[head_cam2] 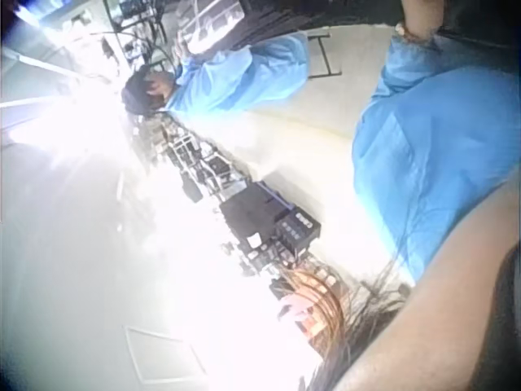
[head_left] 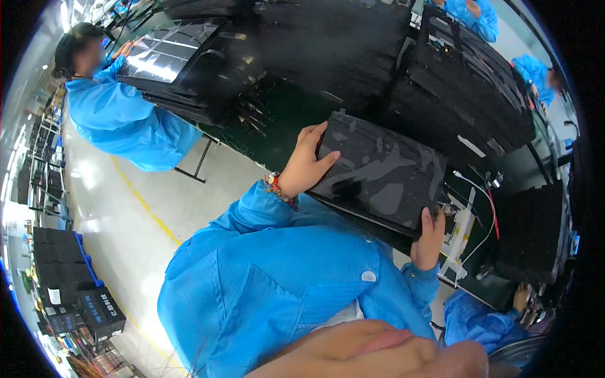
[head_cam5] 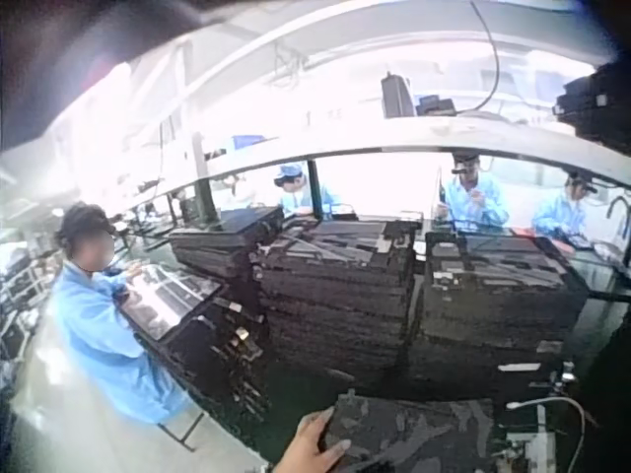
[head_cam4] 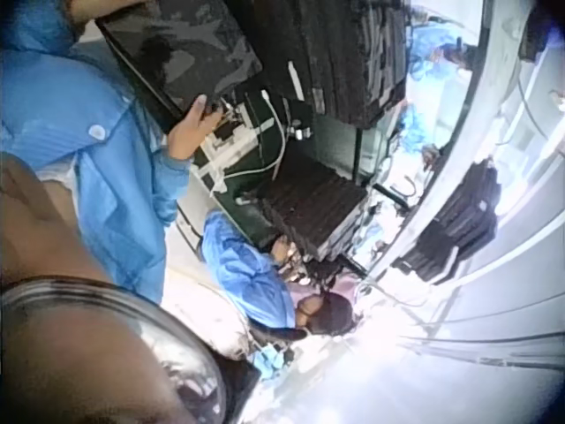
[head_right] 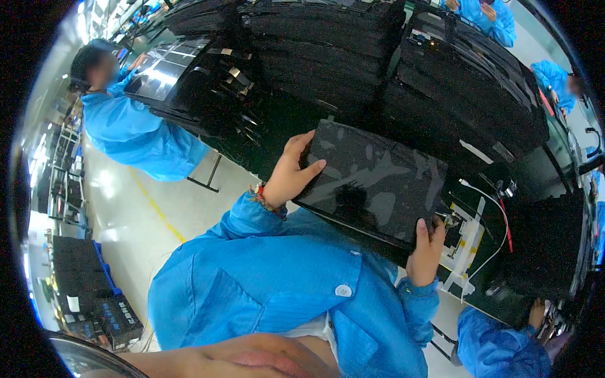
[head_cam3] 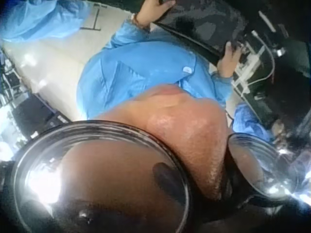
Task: Testing the functionality of tablet screens and internal components at a factory assembly line.
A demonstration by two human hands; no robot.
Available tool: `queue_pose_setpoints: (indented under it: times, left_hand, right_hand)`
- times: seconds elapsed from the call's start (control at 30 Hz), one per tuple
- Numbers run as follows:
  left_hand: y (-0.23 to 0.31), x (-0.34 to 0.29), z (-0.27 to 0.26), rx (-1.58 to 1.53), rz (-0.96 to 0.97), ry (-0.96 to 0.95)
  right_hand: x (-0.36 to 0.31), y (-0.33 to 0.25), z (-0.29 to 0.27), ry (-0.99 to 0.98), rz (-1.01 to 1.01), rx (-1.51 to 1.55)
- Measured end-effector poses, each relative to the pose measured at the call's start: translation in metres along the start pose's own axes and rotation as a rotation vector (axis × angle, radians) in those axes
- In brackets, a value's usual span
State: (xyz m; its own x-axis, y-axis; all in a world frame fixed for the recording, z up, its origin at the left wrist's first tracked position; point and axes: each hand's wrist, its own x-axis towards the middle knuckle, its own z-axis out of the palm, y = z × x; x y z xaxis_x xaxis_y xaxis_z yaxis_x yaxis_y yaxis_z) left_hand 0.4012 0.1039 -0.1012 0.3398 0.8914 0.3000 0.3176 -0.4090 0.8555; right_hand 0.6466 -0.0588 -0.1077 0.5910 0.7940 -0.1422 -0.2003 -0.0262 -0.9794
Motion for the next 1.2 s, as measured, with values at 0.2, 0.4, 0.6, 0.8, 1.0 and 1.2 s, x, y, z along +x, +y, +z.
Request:
queue_pose_setpoints:
  times: [0.2, 0.4, 0.6, 0.8, 1.0, 1.2]
  left_hand:
    - [0.030, 0.007, -0.038, -0.656, -0.136, -0.195]
    - [0.046, -0.005, -0.062, -1.152, -0.117, 0.043]
    - [0.071, -0.044, -0.058, -1.304, -0.075, -0.204]
    - [0.100, -0.031, -0.084, -1.193, 0.094, 0.053]
    - [0.109, 0.001, -0.135, -0.853, -0.022, 0.373]
    - [0.093, 0.037, -0.249, -0.781, -0.131, 0.442]
  right_hand:
    - [-0.009, -0.034, -0.010, -0.236, 0.265, 0.290]
    - [-0.031, -0.070, -0.003, -0.315, 0.093, 0.337]
    - [-0.036, -0.104, 0.067, -0.579, 0.093, 0.354]
    - [-0.023, -0.105, 0.130, -0.701, 0.000, 0.419]
    - [-0.015, -0.107, 0.184, -1.026, -0.040, 0.405]
    - [-0.013, -0.109, 0.174, -1.189, 0.033, 0.288]
